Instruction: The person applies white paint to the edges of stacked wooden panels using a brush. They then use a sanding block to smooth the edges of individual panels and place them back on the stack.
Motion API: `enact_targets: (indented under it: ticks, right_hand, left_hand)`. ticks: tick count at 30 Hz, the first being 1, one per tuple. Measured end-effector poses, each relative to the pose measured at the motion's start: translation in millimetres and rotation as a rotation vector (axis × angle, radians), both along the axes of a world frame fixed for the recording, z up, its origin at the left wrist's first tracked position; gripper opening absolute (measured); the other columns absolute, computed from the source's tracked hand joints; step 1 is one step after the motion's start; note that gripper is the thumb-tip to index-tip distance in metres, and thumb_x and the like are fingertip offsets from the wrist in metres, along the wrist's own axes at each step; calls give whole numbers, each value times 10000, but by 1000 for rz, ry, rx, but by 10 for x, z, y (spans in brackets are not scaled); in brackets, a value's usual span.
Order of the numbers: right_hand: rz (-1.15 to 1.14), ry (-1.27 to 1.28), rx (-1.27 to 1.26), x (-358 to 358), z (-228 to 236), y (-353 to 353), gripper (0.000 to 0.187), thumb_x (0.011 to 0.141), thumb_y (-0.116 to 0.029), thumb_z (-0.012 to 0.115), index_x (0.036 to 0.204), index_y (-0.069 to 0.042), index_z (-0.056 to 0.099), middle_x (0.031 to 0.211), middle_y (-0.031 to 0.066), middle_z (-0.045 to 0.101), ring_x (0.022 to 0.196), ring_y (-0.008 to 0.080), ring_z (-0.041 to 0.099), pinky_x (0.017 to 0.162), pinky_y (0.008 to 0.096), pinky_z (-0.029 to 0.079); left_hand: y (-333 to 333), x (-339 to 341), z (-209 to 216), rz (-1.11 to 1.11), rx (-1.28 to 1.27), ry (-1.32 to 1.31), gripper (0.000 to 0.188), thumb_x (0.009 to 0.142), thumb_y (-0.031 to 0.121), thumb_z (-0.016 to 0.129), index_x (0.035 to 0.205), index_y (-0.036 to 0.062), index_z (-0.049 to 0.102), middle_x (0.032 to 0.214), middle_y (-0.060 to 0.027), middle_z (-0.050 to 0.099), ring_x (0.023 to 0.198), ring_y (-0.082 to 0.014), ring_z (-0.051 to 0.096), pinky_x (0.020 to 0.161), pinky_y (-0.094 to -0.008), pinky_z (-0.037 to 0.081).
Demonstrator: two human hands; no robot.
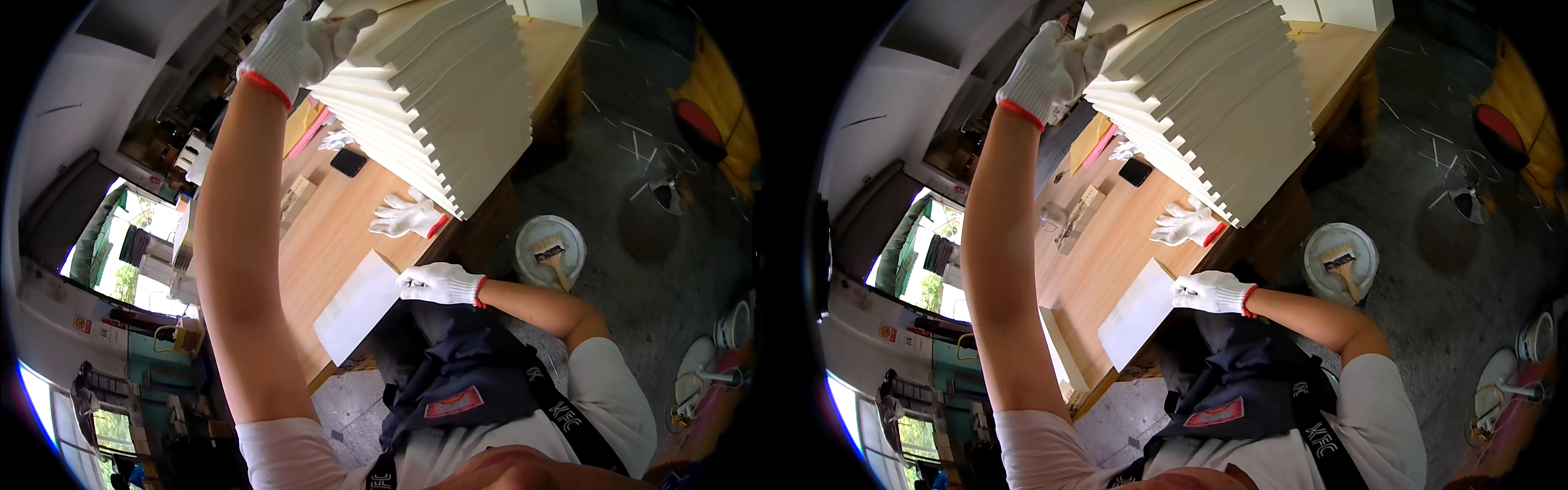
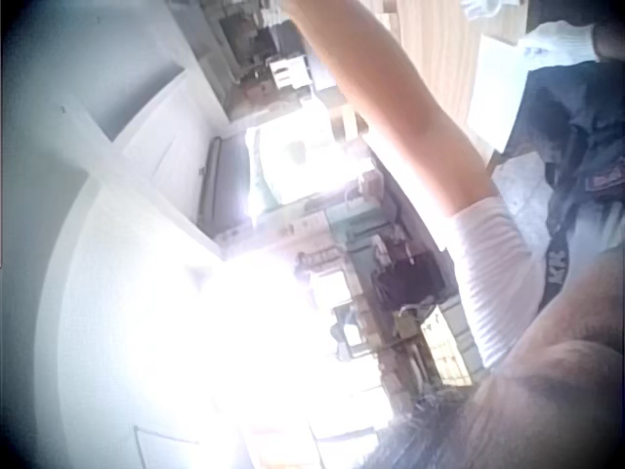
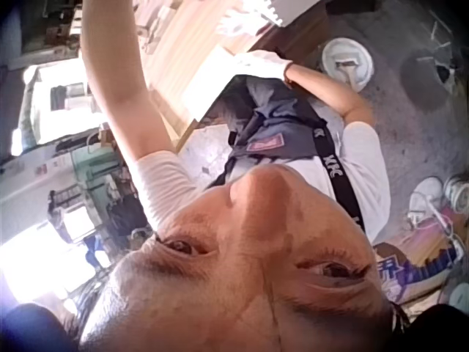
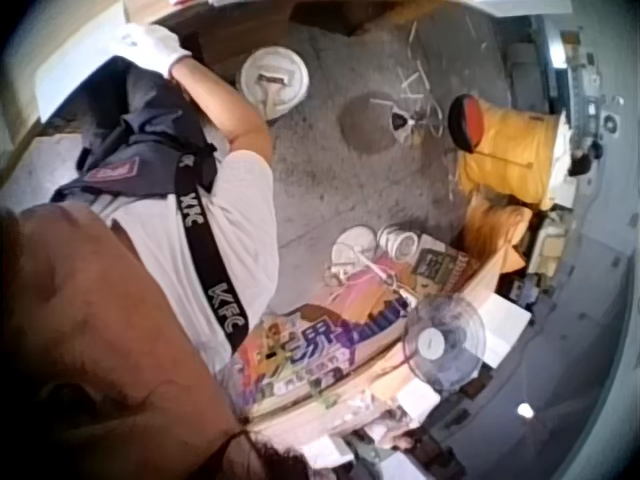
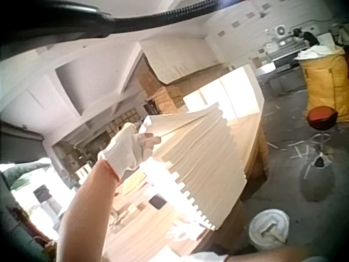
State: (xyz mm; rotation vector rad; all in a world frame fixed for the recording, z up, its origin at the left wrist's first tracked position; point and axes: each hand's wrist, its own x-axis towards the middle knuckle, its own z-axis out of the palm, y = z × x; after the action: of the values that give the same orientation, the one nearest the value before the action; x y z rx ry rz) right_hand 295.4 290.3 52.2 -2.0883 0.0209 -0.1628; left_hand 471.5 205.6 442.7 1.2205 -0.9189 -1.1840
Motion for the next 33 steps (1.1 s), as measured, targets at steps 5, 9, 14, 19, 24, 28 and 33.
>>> enact_targets:
  ticks: [5, 9, 14, 19, 24, 28, 33]
  right_hand:
    - [21, 70, 56, -109, 53, 31, 433, 967, -483, 559, 1204, -125, 614, 1125, 111, 695, 1040, 306, 661, 880, 396, 503]
    - [14, 38, 52, -179, 12, 35, 434, 967, -481, 563, 1194, -115, 619, 1083, 102, 704, 1001, 297, 668, 865, 386, 507]
    - [35, 54, 391, -204, 89, -7, 312, 982, -319, 607, 1173, -74, 634, 922, 56, 694, 698, 99, 633, 680, 283, 538]
    - [-9, 38, 803, 87, 508, -259, 369, 1043, -330, 464, 1193, -25, 606, 866, 51, 648, 632, 94, 584, 539, 219, 459]
    - [38, -35, 1240, 892, 814, -809, 810, 1000, -621, 391, 1321, 116, 491, 1007, 172, 668, 865, 196, 661, 851, 416, 581]
    - [112, 38, 947, 1505, 638, -480, 812, 970, -643, 450, 1344, 74, 527, 1231, 178, 644, 1080, 208, 634, 943, 299, 516]
    - [55, 358, -503, 1979, 348, -231, 618, 932, -565, 552, 1300, -69, 597, 1246, 101, 636, 1081, 229, 572, 976, 370, 434]
  left_hand:
    - [-428, 53, -261, 460, -146, 182, 228, 985, 43, 482, 1115, -137, 528, 1070, -235, 648, 809, -266, 720, 631, -255, 658]
    - [-412, 570, -316, 295, -245, 279, 239, 968, 39, 534, 1166, -95, 535, 1123, -228, 653, 794, -238, 716, 620, -234, 644]
    - [508, 1257, -450, 228, -172, 582, 352, 960, 49, 570, 1287, -63, 506, 1211, -245, 634, 746, -174, 704, 589, -177, 609]
    - [2069, 1505, -1150, 307, -246, 281, 433, 1003, 249, 501, 1312, -55, 512, 920, -123, 662, 525, -86, 558, 406, -180, 434]
    - [3448, 1467, -2015, 695, -226, 76, 407, 1023, 300, 485, 1247, -30, 566, 910, -125, 667, 626, -159, 616, 484, -266, 507]
    - [4238, 1349, -2940, 881, -53, 106, 415, 1016, 237, 440, 1333, -16, 530, 1201, -163, 649, 1011, -255, 673, 797, -365, 592]
    - [4437, 844, -3516, 1035, 348, 60, 396, 942, 76, 417, 1300, -30, 548, 1175, -163, 637, 1007, -215, 659, 823, -360, 582]
